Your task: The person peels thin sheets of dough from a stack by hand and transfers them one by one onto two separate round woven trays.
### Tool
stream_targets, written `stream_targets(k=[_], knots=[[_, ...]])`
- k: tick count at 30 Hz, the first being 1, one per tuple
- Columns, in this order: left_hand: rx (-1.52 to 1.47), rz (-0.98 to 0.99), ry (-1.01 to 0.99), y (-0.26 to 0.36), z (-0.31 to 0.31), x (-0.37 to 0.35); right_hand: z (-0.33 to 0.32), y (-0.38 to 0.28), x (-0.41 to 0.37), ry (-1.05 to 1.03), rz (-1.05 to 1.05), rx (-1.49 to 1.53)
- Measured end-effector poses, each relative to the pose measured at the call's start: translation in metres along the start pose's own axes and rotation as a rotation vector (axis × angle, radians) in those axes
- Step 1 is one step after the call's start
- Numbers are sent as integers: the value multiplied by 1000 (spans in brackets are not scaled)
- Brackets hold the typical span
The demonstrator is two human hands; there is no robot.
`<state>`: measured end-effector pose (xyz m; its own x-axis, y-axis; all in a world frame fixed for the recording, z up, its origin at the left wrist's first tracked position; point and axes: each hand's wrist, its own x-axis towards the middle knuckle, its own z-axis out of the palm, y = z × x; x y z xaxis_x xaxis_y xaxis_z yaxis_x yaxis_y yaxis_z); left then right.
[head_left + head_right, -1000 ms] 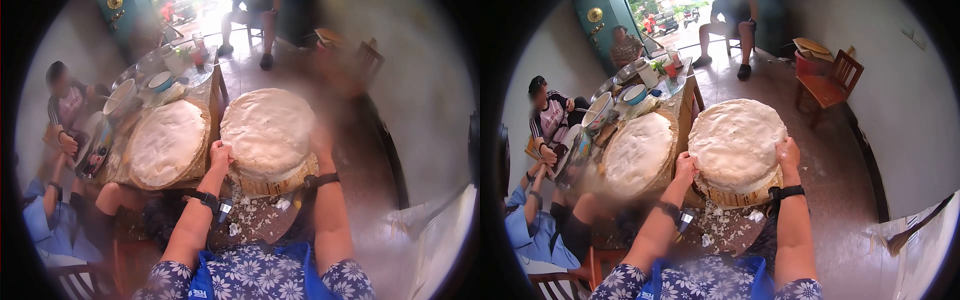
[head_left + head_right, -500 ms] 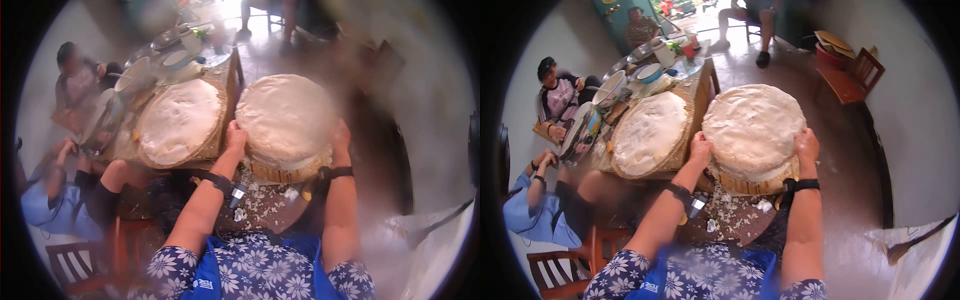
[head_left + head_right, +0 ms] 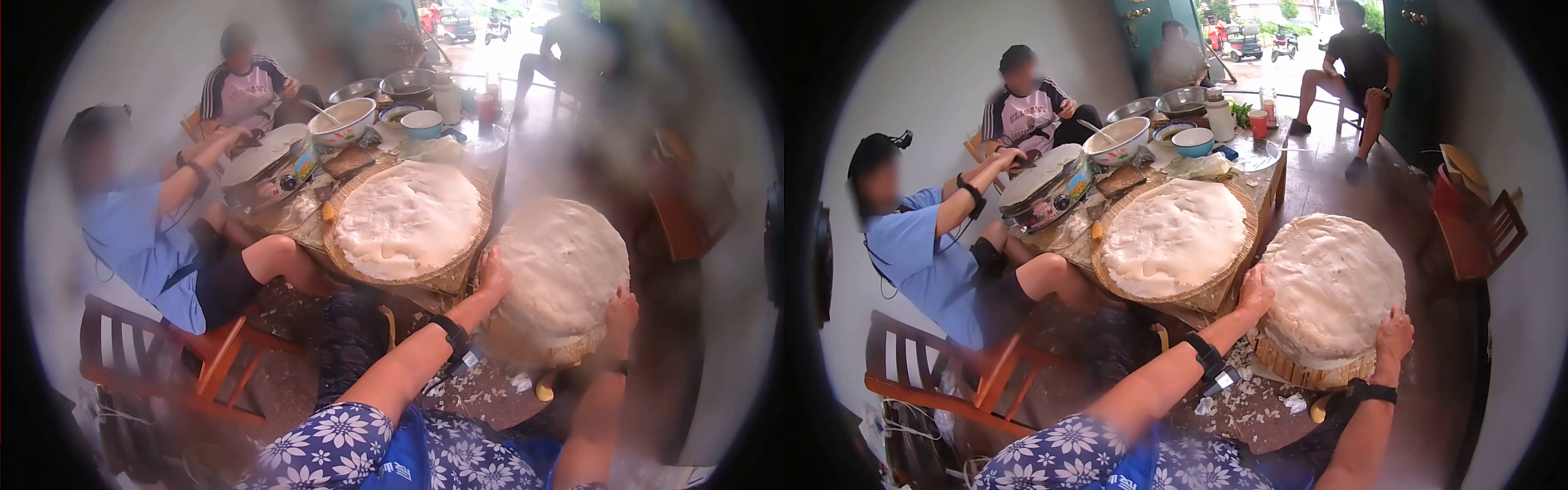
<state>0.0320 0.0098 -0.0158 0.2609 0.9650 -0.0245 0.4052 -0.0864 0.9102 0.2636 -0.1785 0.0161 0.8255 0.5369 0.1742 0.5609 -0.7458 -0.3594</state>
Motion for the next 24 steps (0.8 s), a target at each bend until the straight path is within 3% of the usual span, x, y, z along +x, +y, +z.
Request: stream_targets(k=[4, 7, 10, 16, 19, 24], knots=[[33, 231, -23, 11, -18, -9, -2, -5, -2, 5, 5, -49], [-111, 119, -253, 34, -64, -22, -2, -11, -6, 61, -14, -59], [-505, 45, -254, 30, -118, -27, -4, -20, -12, 251, -100, -9], [-683, 54, 183, -13, -238, -20, -4, -59, -30, 308, -444, 55], [-795, 32, 330, -47, -284, -18, 12, -97, -40, 117, -438, 488], [-857, -48, 435, -84, -313, -23, 15, -183, -81, -154, -586, 692]])
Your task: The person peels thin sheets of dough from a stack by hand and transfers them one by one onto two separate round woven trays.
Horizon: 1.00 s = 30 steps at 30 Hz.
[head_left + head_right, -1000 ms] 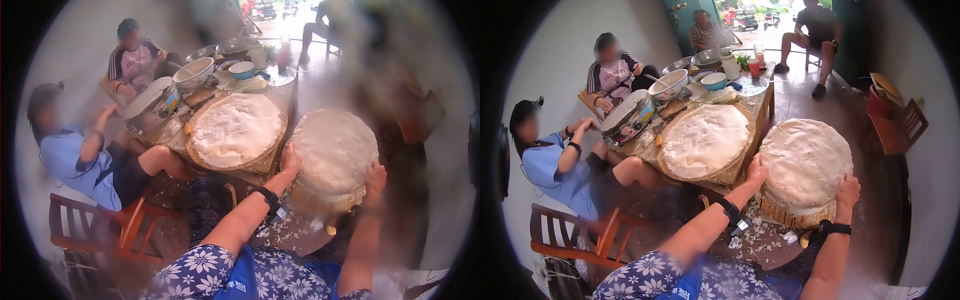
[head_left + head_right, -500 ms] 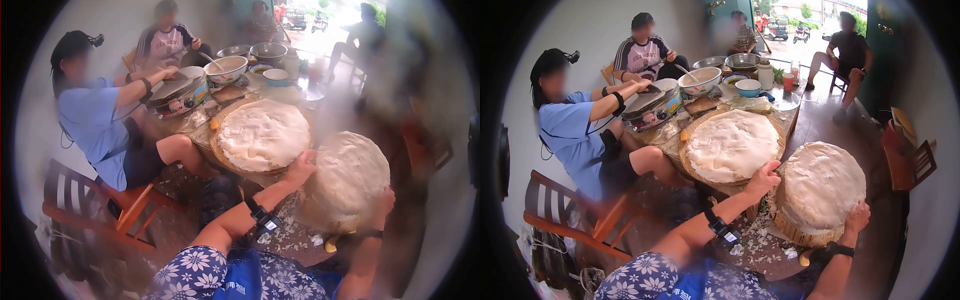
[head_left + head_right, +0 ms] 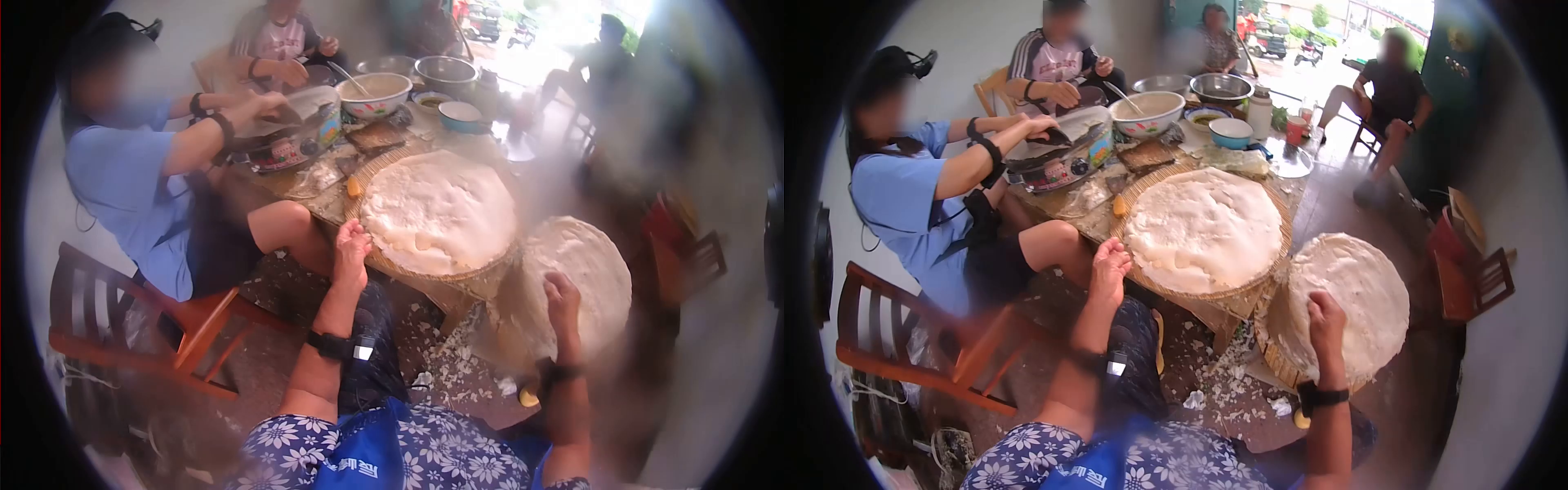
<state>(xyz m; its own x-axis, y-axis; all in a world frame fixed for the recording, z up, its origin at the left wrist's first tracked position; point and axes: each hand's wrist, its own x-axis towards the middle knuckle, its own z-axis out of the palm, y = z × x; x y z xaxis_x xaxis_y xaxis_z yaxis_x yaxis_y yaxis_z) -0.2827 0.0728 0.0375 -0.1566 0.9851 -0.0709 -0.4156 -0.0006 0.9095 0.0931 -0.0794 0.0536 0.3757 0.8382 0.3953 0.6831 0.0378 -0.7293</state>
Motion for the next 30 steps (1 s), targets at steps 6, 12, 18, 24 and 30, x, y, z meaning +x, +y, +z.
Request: stream_targets(k=[6, 12, 18, 24, 30], knots=[[25, -27, 25, -4, -6, -1, 56, -34, 20, -156, 93, 355], [-118, -52, -60, -5, -15, 4, 73, -53, 33, -163, 488, 637], [-208, -87, -42, -5, -19, 7, 78, -63, 42, -203, 619, 720], [-213, -106, -56, -1, -18, 2, 83, -59, 48, -161, 708, 750], [-229, -112, -63, -1, -18, 0, 91, -32, 51, -168, 589, 726]])
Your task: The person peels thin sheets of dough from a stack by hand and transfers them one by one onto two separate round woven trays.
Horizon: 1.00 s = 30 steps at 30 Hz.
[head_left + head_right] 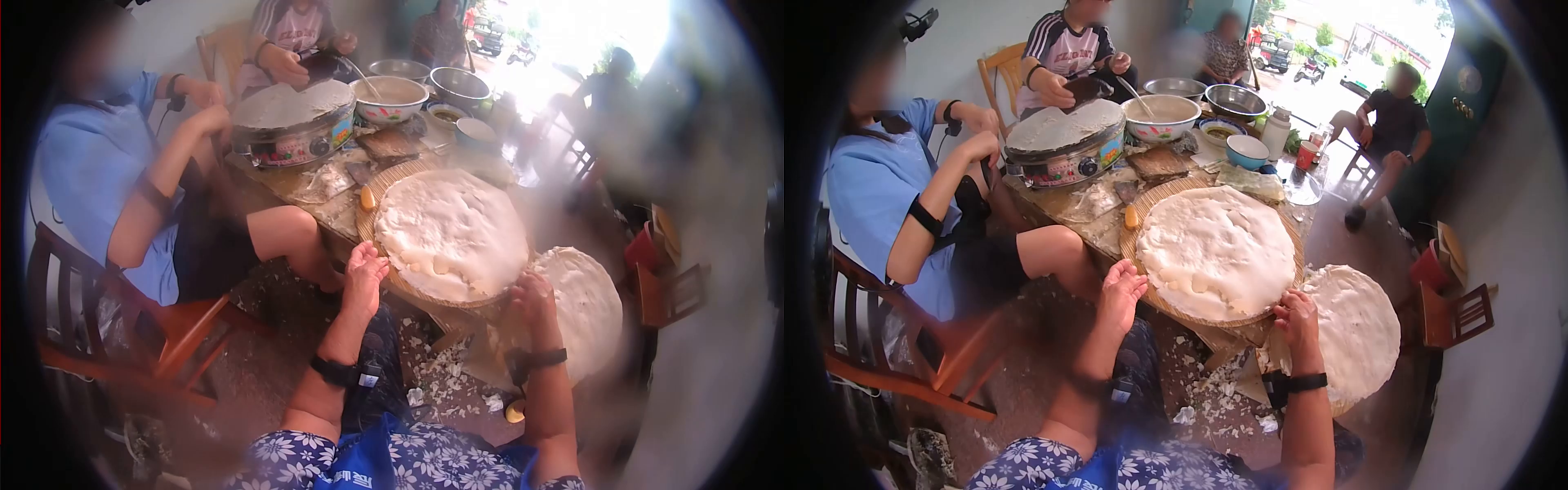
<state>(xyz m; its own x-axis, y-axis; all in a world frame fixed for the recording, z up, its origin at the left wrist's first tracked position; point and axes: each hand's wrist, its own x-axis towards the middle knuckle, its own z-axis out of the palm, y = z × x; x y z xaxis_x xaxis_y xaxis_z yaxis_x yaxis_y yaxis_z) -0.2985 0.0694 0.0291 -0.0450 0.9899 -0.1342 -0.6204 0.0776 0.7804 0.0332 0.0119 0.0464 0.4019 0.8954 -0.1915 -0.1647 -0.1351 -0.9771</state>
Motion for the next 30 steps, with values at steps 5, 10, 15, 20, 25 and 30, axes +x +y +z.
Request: stream_targets(k=[5, 10, 15, 20, 25, 30], knots=[[21, 11, 12, -2, 2, -2, -25, 17, 21, -128, -344, -298], [19, 20, 3, -4, 0, -2, 11, -28, -5, -21, 48, 138], [-73, -13, -2, 0, -4, 0, 14, -24, 11, -7, 117, 334], [-215, -46, -2, 9, 3, 6, 40, -51, -13, 4, 2, 270], [-203, -80, 3, 8, 8, 14, 32, -40, 6, -114, -18, 330], [-97, -45, 74, 10, 10, 7, 47, -43, 25, -207, -199, 398]])
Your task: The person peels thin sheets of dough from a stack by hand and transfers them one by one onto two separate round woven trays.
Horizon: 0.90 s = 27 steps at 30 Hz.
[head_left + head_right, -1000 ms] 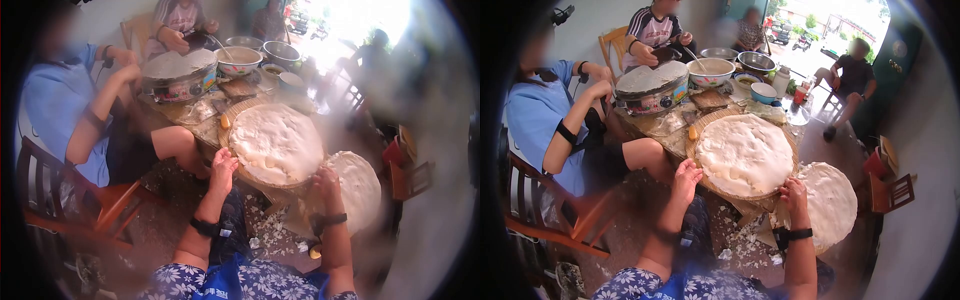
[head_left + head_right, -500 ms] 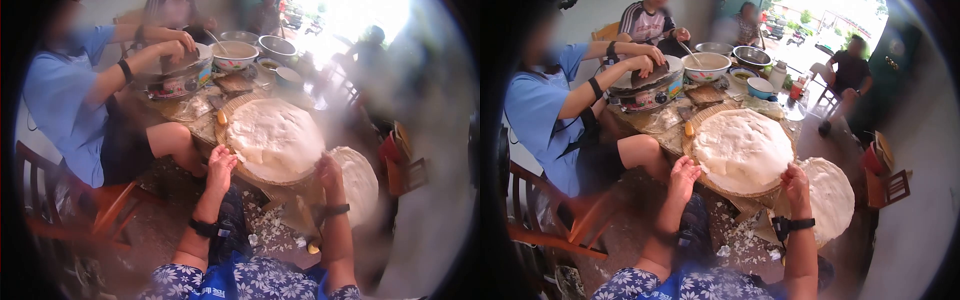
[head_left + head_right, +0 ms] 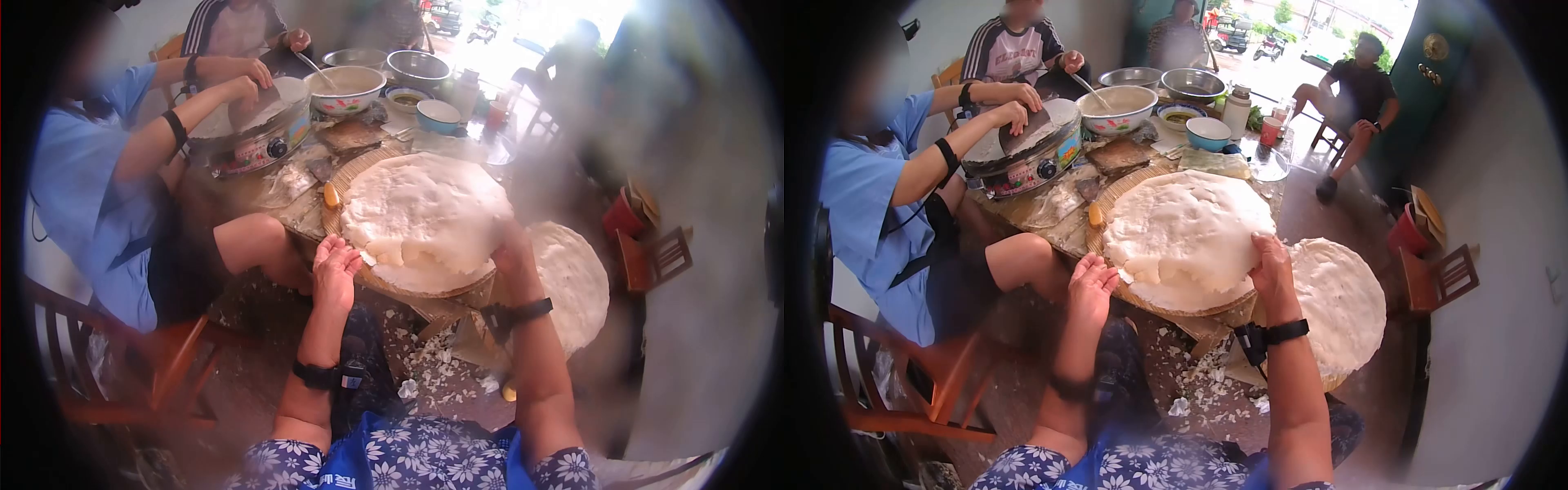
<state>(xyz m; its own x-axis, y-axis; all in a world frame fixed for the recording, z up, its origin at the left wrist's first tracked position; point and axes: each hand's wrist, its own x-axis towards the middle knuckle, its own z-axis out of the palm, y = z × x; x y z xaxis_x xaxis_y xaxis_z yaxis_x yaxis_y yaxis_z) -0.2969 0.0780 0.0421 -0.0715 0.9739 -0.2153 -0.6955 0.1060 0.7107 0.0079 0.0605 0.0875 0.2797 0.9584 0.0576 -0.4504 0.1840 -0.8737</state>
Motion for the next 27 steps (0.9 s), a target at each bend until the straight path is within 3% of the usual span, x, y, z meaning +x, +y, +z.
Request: stream_targets(k=[1, 4, 7, 11, 14, 17, 21, 23, 27], knots=[[31, 20, 33, 1, 1, -4, -1, 1, 7, -34, -10, 53], [90, 97, 74, 0, -2, -11, 18, -15, 17, -23, -119, -205], [45, 10, -38, -1, 1, -20, 45, -34, 20, -67, -228, -257], [-55, -382, -264, -14, 9, -44, 36, -36, 38, -88, -434, -345], [-132, -509, -392, -27, 27, -56, 12, -35, 36, 1, -292, -190], [-357, -415, -367, -42, 29, -33, -4, -37, 24, 96, -121, 126], [-421, -380, -222, -46, 37, -15, -11, -37, 5, 208, -66, 26], [-367, -369, -141, -56, 36, -5, -28, -29, 3, 9, -362, -380], [-234, -385, -96, -72, 34, 8, -10, -62, -10, 80, -401, -336]])
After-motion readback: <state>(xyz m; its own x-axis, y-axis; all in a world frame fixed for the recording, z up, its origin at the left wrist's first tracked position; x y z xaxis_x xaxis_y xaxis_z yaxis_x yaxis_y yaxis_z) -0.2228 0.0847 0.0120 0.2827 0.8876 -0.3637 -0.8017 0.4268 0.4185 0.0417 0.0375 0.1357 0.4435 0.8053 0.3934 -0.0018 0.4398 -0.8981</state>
